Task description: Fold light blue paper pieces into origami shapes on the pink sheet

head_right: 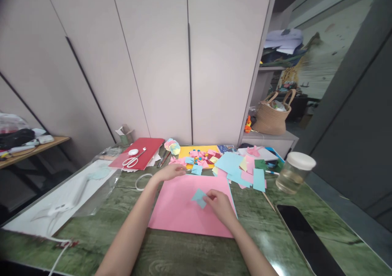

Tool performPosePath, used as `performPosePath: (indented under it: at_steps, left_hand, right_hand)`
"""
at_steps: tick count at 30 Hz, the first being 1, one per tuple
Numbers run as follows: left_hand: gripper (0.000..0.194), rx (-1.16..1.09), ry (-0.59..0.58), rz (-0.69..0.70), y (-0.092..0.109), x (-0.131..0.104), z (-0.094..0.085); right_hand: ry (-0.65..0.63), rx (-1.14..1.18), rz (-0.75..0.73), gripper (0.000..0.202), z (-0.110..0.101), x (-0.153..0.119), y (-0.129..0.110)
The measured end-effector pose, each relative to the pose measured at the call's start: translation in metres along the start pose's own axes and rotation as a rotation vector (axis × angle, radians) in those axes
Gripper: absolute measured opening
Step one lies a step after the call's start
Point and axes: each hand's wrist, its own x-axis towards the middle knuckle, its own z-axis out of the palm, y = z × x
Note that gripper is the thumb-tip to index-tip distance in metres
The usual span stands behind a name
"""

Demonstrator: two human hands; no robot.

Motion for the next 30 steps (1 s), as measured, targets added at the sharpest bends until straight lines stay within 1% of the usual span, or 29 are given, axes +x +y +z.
performPosePath:
  at_steps: [4,6,8,9,12,15,18,23,26,30]
  left_hand:
    - [0.042,-0.061,-0.169,0.129,0.028,-0.004,0.017]
    - [0.042,-0.086,-0.291,0.194,0.041,-0.007,0.024]
    - [0.038,-0.092,-0.342,0.226,0.051,-0.008,0.029]
    - [0.034,-0.084,-0.337,0.235,0.055,-0.009,0.031]
    - [0.026,-0.088,-0.266,0.241,0.062,-0.011,0.034]
    - [0.024,-0.148,-0.227,0.234,0.066,-0.013,0.035]
    - [0.022,-0.136,-0.253,0.273,0.071,-0.016,0.035]
    - [0.025,-0.006,-0.273,0.322,0.077,-0.019,0.035]
    - [0.024,0.022,-0.293,0.339,0.075,-0.019,0.034]
    - [0.025,0.034,-0.331,0.347,0.07,-0.018,0.028]
  right_hand:
    - [-0.004,0.085,0.001,0.022,-0.002,0.003,0.003]
    - [0.0,0.116,-0.002,0.024,-0.003,0.004,0.004]
    - [0.004,0.147,-0.001,0.026,-0.004,0.005,0.005]
    - [0.005,0.164,-0.002,0.026,-0.004,0.005,0.004]
    - [0.0,0.213,-0.016,0.027,-0.007,0.005,0.001]
    - [-0.022,0.243,-0.033,0.026,-0.01,0.005,-0.002]
    - [-0.044,0.237,-0.035,0.025,-0.011,0.004,-0.004]
    - [-0.037,0.196,-0.028,0.027,-0.008,0.003,-0.004]
    - [-0.065,0.217,-0.031,0.027,-0.008,0.003,-0.002]
    - [-0.081,0.246,-0.018,0.025,-0.01,0.003,0.001]
